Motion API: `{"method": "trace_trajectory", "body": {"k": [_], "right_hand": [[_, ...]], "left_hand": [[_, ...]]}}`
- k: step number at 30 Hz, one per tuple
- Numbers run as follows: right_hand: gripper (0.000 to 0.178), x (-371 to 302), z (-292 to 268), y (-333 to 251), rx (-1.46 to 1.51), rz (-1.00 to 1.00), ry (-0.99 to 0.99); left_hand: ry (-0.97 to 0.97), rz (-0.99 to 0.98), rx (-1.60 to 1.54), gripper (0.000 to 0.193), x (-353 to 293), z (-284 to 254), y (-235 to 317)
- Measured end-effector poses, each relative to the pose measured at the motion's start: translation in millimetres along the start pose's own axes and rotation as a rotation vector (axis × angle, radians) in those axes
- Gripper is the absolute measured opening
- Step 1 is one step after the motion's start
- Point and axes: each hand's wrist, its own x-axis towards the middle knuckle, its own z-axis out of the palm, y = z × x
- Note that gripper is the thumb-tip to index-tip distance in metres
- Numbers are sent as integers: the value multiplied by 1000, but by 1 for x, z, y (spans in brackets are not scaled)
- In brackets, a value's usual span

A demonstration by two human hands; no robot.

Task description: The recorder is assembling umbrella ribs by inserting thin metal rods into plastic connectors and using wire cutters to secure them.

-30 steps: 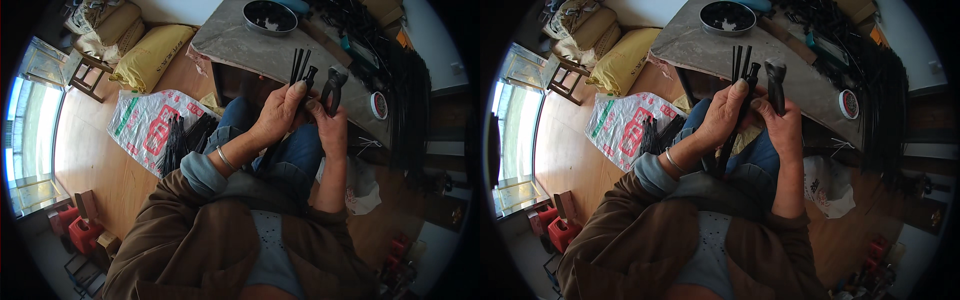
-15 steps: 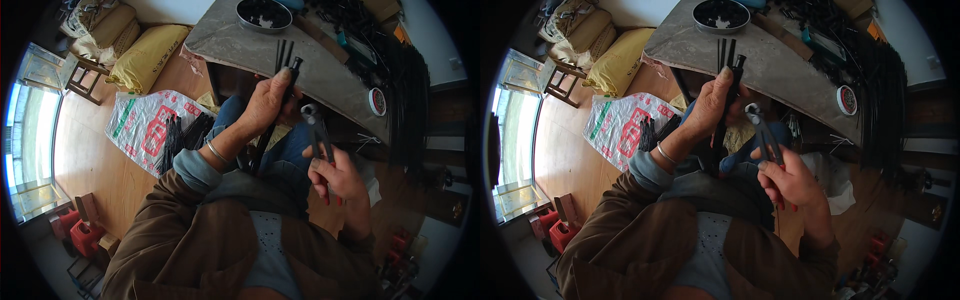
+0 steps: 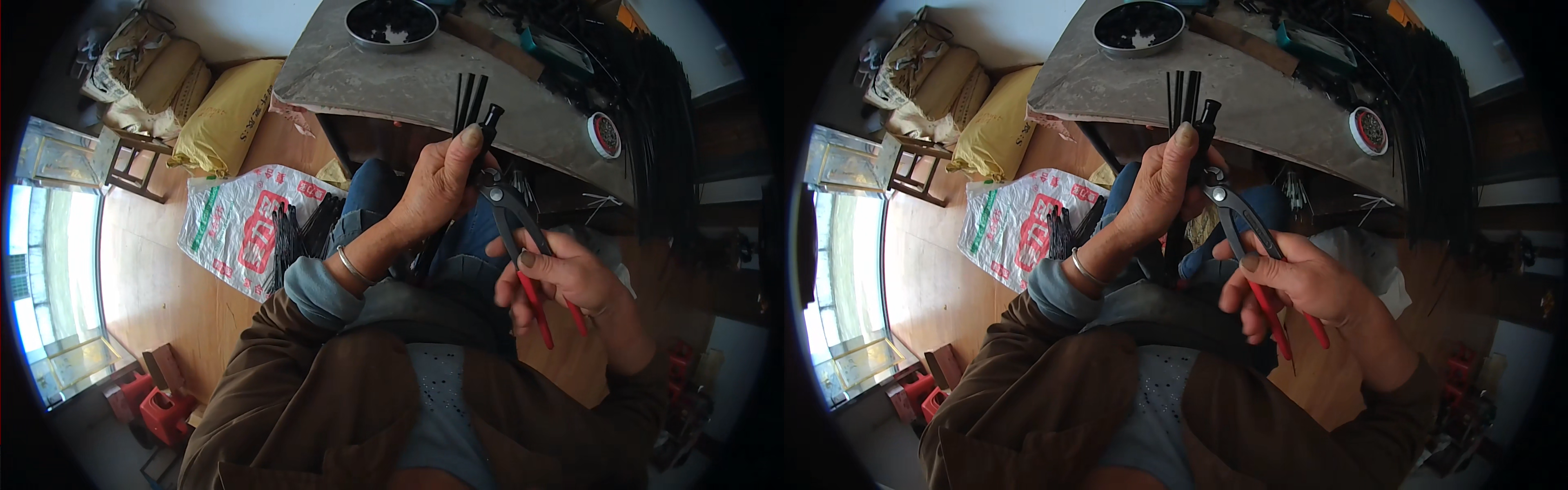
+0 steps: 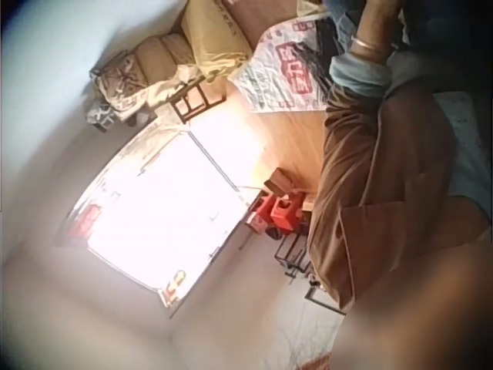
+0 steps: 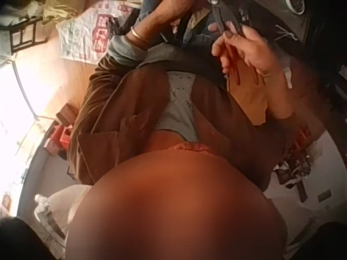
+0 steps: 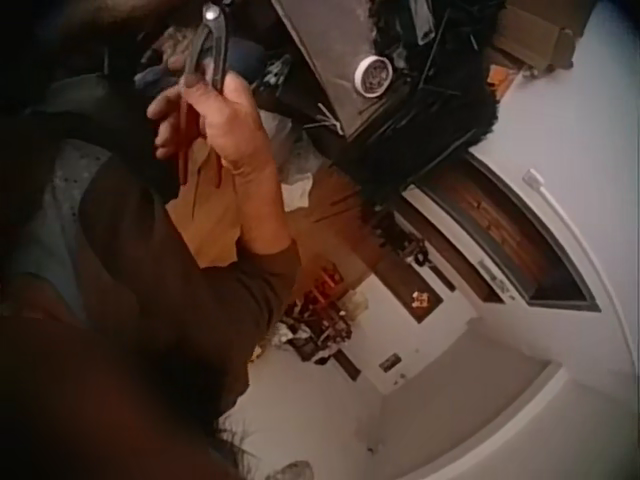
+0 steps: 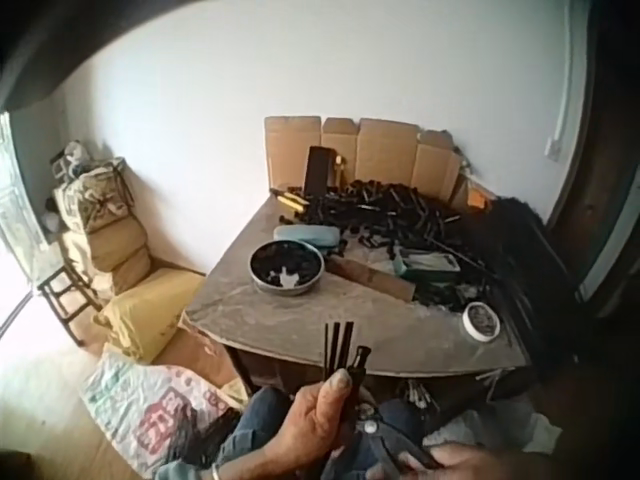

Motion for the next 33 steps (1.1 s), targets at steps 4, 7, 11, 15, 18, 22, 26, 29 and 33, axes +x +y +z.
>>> {"method": "trace_trajectory", "body": {"k": [4,7,11,15,18,22,26,29,33], "right_hand": [[29,-4,-5,0,-85,30,-12],[16,-5,-8,-20,-638,32,211],[17,1,-11,-19,-462,107,135],[21,8,-11,-5,-177,106,20],[17,13,-23,-13,-373,43,17],[30,2,-25,-13,-366,8,-9],[30,-11,-29,-33,-435,116,13],[26,-12,-30,-38,-445,148,8],[19,-12,-25,-35,-408,155,39]], "left_hand": [[-13,-41,-18,60,-2,2,2],[-18,-50,-24,60,-4,3,2],[13,-40,-55,61,-1,2,-1],[31,-28,-3,63,3,-2,-9],[34,-51,-25,64,9,-5,-12],[-28,-108,-109,64,14,-8,-12],[-52,-105,-104,63,11,-3,-13],[-46,-107,-76,62,12,1,-12],[-29,-84,-57,60,11,6,-10]]}}
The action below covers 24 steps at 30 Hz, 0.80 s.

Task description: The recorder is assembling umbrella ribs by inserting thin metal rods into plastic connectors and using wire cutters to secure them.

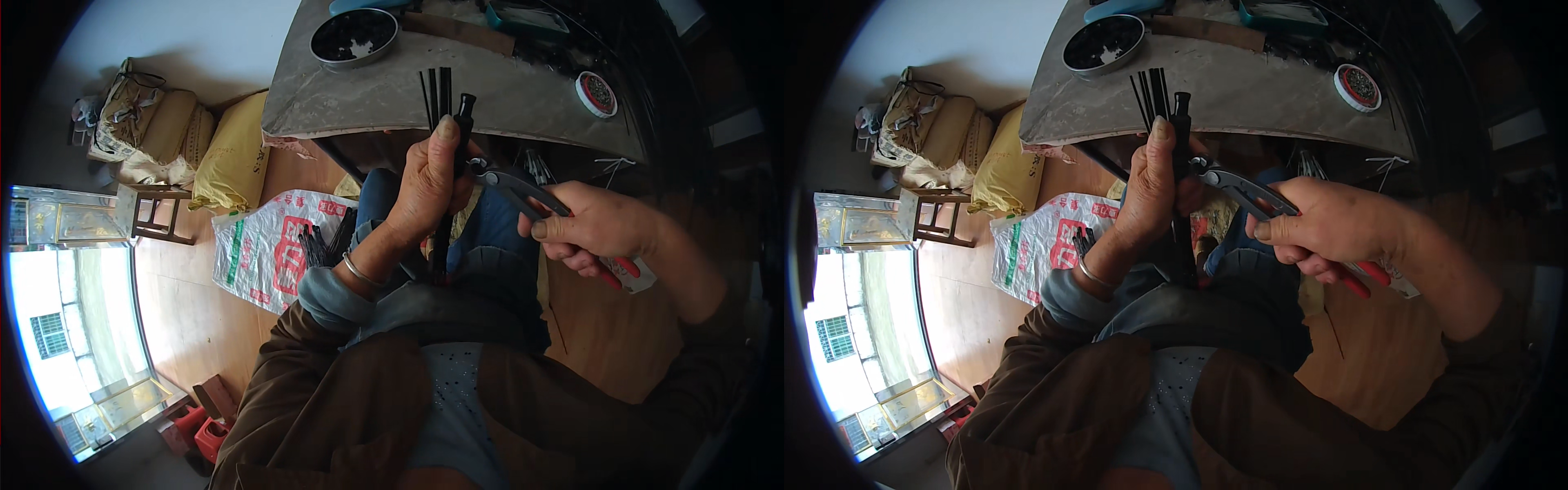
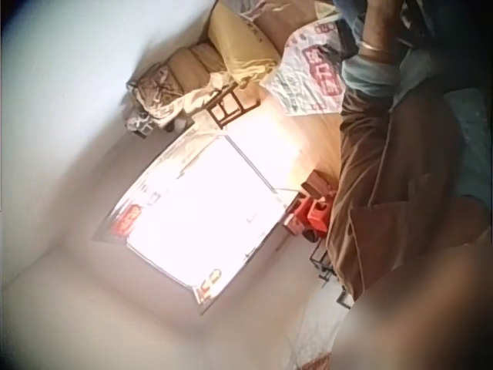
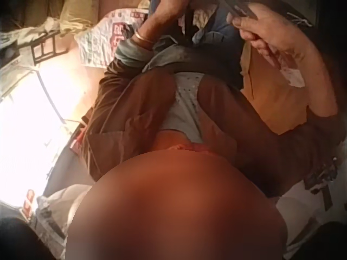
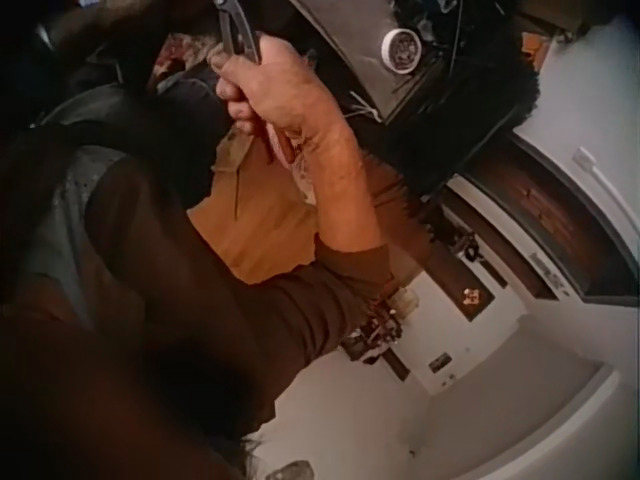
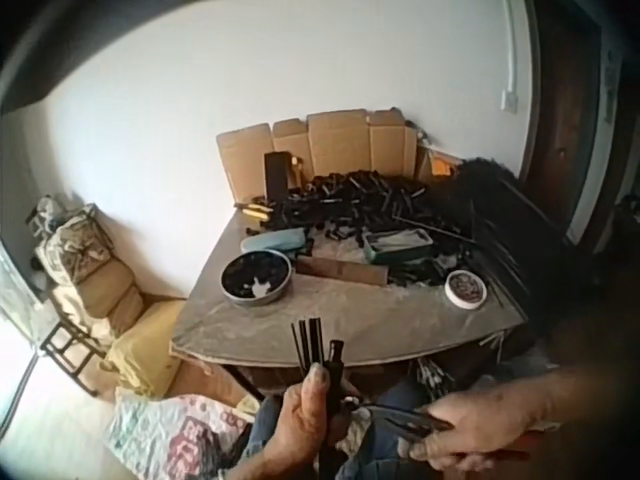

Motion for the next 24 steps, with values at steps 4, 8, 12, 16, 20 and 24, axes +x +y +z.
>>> {"method": "trace_trajectory", "body": {"k": [4,8,12,16,20,24], "right_hand": [[16,1,4,-8,-61,53,76],[25,30,-13,12,-552,-211,343],[41,82,-54,2,-975,-347,811],[51,127,-96,4,-1048,-410,1145],[53,148,-103,14,-1011,-521,1274],[40,139,-87,20,-1063,-887,1547]], "left_hand": [[-24,11,17,60,4,6,3],[132,101,98,54,19,0,-8],[398,185,189,32,39,-12,-19],[380,236,141,28,38,-28,12],[326,424,144,31,32,-36,60],[439,603,110,42,19,-47,122]]}}
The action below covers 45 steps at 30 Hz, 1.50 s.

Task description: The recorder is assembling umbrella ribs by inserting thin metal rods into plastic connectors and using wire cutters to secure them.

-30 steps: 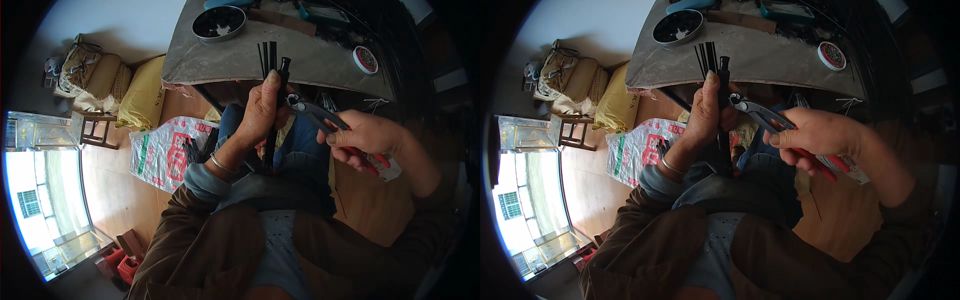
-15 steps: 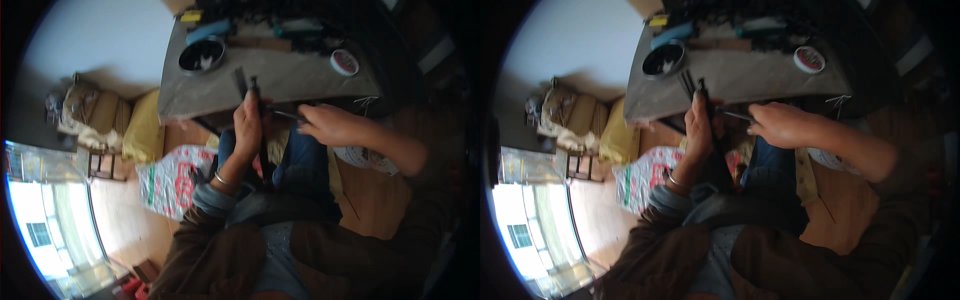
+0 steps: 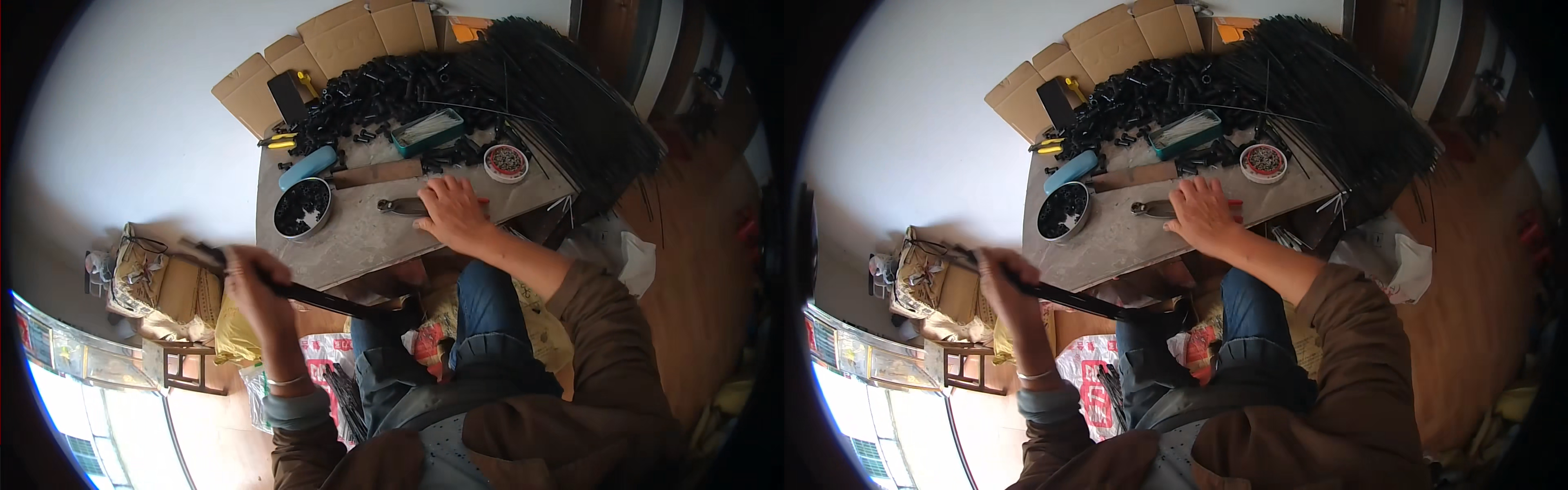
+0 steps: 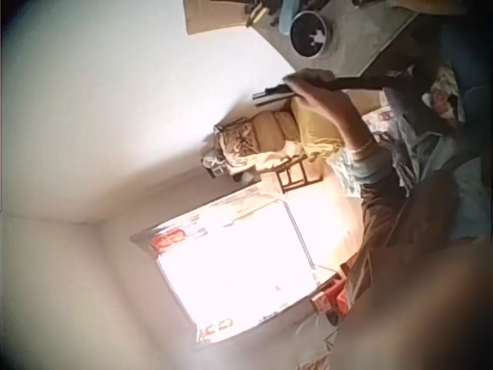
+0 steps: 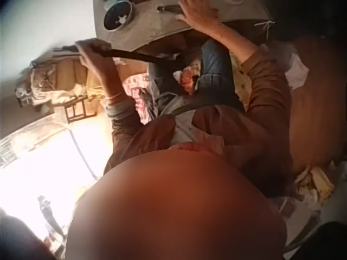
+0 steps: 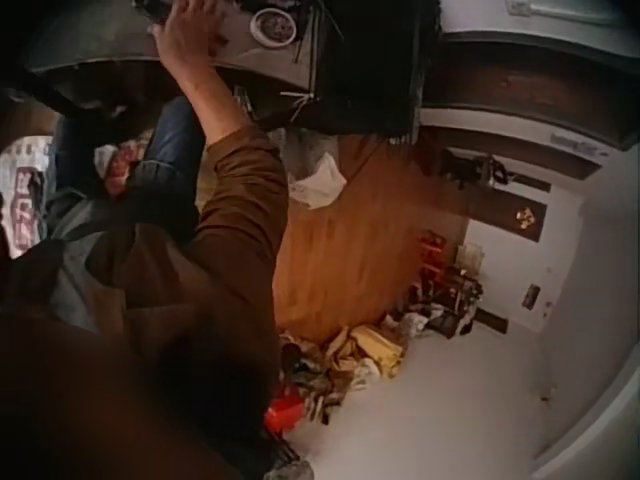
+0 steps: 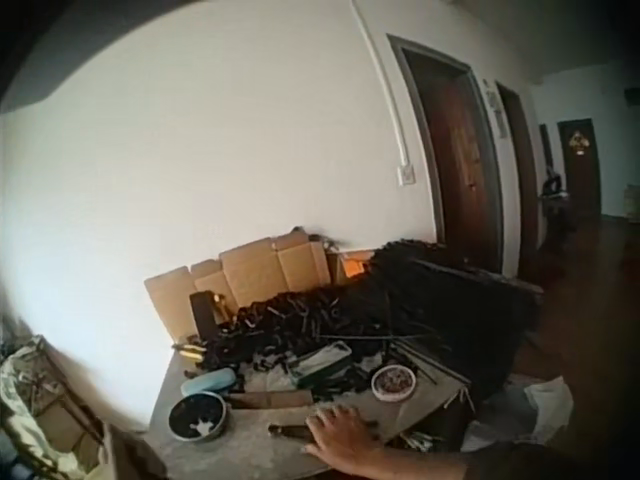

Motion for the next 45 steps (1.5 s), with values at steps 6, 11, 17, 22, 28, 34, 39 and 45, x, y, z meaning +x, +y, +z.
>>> {"method": "trace_trajectory", "body": {"k": [6,11,17,22,28,34,39,45], "right_hand": [[30,-90,-55,-87,1322,124,-515],[52,-129,-74,-80,1975,857,-255],[25,-117,-87,-19,1415,1040,-6],[16,-114,-14,-56,1116,535,58],[27,-104,18,-100,505,338,-260],[33,-80,-5,-113,801,451,-294],[24,-66,-16,-109,1459,691,-355],[15,-58,-18,-108,1443,698,-287]], "left_hand": [[207,-138,-490,45,26,-69,8],[93,-483,-595,57,-43,-78,-93],[-454,-1256,-133,56,-159,10,-104],[-720,174,300,51,-126,73,-58],[-427,15,116,24,-120,66,-58],[-510,-45,376,24,-100,29,-54],[-545,0,433,17,-89,7,-56],[-414,188,613,22,-91,12,-72]]}}
